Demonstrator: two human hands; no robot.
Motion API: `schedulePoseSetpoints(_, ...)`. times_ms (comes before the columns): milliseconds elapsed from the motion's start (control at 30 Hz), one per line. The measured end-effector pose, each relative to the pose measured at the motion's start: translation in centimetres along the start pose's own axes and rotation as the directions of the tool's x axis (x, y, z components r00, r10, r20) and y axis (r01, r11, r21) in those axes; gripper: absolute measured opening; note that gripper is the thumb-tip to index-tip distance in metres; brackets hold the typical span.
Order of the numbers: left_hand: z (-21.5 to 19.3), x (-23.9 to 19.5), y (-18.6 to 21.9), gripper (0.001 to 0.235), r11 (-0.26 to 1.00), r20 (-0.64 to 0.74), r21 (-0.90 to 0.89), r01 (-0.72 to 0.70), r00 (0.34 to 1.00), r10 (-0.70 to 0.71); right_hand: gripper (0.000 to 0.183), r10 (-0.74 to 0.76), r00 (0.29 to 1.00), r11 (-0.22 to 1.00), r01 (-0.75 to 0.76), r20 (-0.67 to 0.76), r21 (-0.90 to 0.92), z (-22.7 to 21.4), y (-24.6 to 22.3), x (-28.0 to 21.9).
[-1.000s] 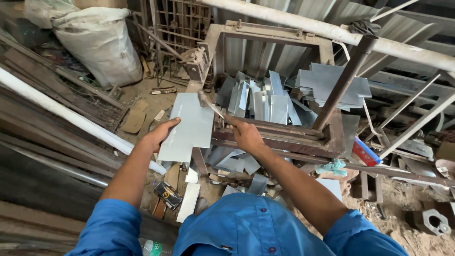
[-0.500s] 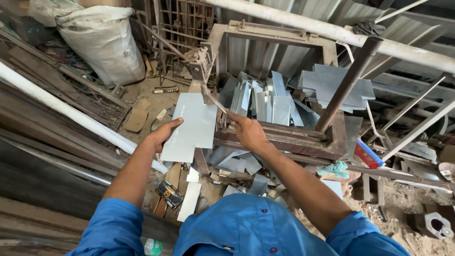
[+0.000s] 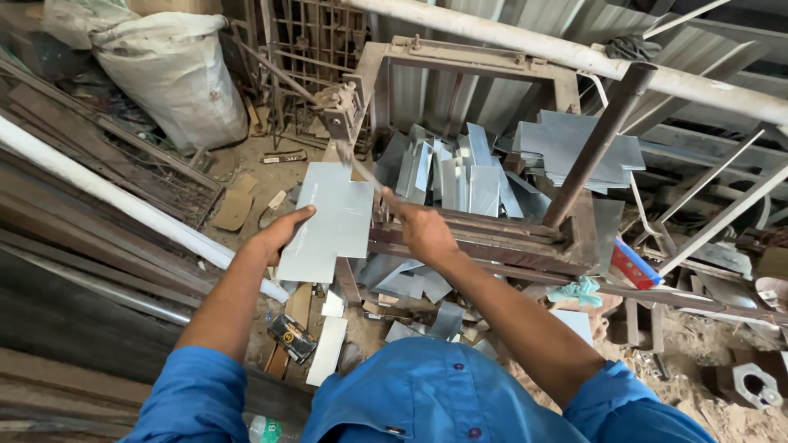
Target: The person places metal pieces into a manual bending machine, aligns them against a guide, and uses a lever to bend the metal into shape. They repeatedly check the alignment of different metal sheets, handle the bent pieces, and use a small hammer to tap the metal parts within the machinery.
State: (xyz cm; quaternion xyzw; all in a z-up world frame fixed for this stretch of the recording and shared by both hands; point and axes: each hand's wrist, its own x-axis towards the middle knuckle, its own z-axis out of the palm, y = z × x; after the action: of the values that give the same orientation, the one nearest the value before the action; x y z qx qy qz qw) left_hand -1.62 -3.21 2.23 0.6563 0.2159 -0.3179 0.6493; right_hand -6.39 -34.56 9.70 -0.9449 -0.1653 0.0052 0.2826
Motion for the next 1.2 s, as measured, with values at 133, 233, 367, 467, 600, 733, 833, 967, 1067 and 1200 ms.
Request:
schedulePoseSetpoints(133, 0.4, -1.1, 0.3, 0.072, 0.996, -0.047, 0.088, 0.034, 0.998, -0.03, 0.055, 0.052, 0.998, 0.999, -0.052, 0.02, 0.008, -0.6, -0.5, 0.0)
schedulePoseSetpoints(233, 0.6, -1.5, 0.5, 0.074, 0.994, -0.057, 0.104, 0.03, 0.998, -0.024, 0.058, -0.102, 0.983, 0.989, 0.117, -0.155, 0.088, -0.7, 0.1, -0.2)
schedulePoseSetpoints(367, 0.4, -1.1, 0.1, 0.076, 0.999, -0.016, 0.047, 0.014, 1.0, -0.013, 0.059, -0.179, 0.966, 0.975, 0.199, -0.186, 0.097, 1.6, 1.2, -0.1)
schedulePoseSetpoints(467, 0.3, -0.6, 0.0, 0.076, 0.999, -0.003, 0.034, -0.003, 1.0, 0.003, 0.053, -0.091, 0.985, 0.99, 0.105, -0.146, 0.094, 1.7, 2.2, -0.4)
schedulePoseSetpoints(600, 0.5, 0.5, -2.3, 0.073, 0.992, 0.019, -0.085, -0.095, 0.995, 0.097, 0.056, 0.054, 0.979, 0.965, 0.0, -0.199, 0.261, 0.5, 2.9, -5.0)
schedulePoseSetpoints(733, 0.2, 0.0, -4.4, 0.068, 0.927, 0.066, -0.34, -0.157, 0.98, 0.19, 0.052, 0.271, 0.946, 0.92, -0.2, -0.177, 0.338, -0.5, 5.3, -11.2)
schedulePoseSetpoints(833, 1.3, -2.1, -5.4, 0.06, 0.877, 0.034, -0.434, -0.207, 0.969, 0.246, 0.052, 0.312, 0.897, 0.912, -0.19, -0.312, 0.364, -0.3, 8.5, -17.1)
schedulePoseSetpoints(967, 4.5, -5.9, -5.9, 0.053, 0.773, -0.09, -0.488, -0.405, 0.904, 0.417, 0.044, 0.527, 0.742, 0.845, -0.403, -0.415, 0.353, 1.0, 13.5, -25.0)
schedulePoseSetpoints(1067, 7.8, -7.6, -5.3, 0.049, 0.669, -0.127, -0.479, -0.568, 0.799, 0.588, 0.04, 0.562, 0.594, 0.826, -0.379, -0.576, 0.416, 2.0, 15.9, -29.2)
schedulePoseSetpoints(1200, 12.8, -8.1, -4.3, 0.047, 0.585, -0.086, -0.489, -0.647, 0.703, 0.706, 0.042, 0.593, 0.453, 0.791, -0.485, -0.666, 0.374, 0.2, 16.9, -31.9)
